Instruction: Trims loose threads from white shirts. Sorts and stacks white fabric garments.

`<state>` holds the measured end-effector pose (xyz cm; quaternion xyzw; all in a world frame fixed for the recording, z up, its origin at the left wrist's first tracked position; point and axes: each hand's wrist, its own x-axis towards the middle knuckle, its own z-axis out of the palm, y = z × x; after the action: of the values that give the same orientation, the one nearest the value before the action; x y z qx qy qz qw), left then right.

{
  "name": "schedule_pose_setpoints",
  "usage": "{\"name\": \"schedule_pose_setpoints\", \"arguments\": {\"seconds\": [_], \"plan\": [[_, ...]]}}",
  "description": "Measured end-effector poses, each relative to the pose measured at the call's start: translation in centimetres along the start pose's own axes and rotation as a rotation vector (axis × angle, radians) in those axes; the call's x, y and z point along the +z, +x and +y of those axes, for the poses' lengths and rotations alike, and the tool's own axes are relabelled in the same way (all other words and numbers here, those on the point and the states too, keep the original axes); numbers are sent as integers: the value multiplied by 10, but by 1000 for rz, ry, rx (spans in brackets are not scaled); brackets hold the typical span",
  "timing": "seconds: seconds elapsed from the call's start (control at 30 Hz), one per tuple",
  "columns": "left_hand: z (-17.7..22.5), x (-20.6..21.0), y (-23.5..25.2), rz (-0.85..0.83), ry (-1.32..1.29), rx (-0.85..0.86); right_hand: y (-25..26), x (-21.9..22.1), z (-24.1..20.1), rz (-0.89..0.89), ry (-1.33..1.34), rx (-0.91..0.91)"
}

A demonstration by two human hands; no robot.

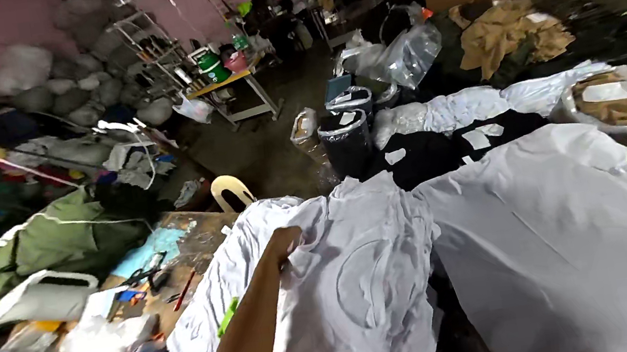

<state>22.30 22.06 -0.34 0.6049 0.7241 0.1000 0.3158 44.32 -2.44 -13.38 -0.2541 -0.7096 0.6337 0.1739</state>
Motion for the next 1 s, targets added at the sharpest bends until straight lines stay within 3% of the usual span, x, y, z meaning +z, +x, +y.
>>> {"name": "schedule_pose_setpoints", "arguments": {"seconds": [0.07, 0.17, 0.23, 0.33, 0.4, 0.5, 0.6, 0.77, 0.83, 0.9, 1.0], "plan": [[23, 7, -31, 38, 41, 24, -46, -42, 3, -74, -18, 17], [30, 34, -116, 67, 252, 258, -109, -139, -3, -94, 169, -74], [15, 57, -170, 133, 321, 476, -121, -193, -12, 152, 320, -239], [-13, 72, -234, 212, 430, 708, -75, -249, -43, 695, 294, -301], [-27, 77, -267, 186, 452, 700, -15, -272, -53, 740, 107, -187], [-38, 94, -287, 235, 459, 625, 79, -252, -51, 349, -68, -25], [-49, 107, -288, 337, 402, 538, 119, -185, -43, -121, -140, -200], [-55, 98, -285, 381, 251, 415, 26, -137, -66, -388, -34, -542], [-65, 71, -284, 278, 127, 323, -9, -127, -42, -425, -81, -503], [-69, 25, -277, 71, 88, 159, -32, -126, -14, -388, -150, -357], [-42, -32, -247, -144, 389, -28, -64, -131, -1, -349, -172, -211]]}}
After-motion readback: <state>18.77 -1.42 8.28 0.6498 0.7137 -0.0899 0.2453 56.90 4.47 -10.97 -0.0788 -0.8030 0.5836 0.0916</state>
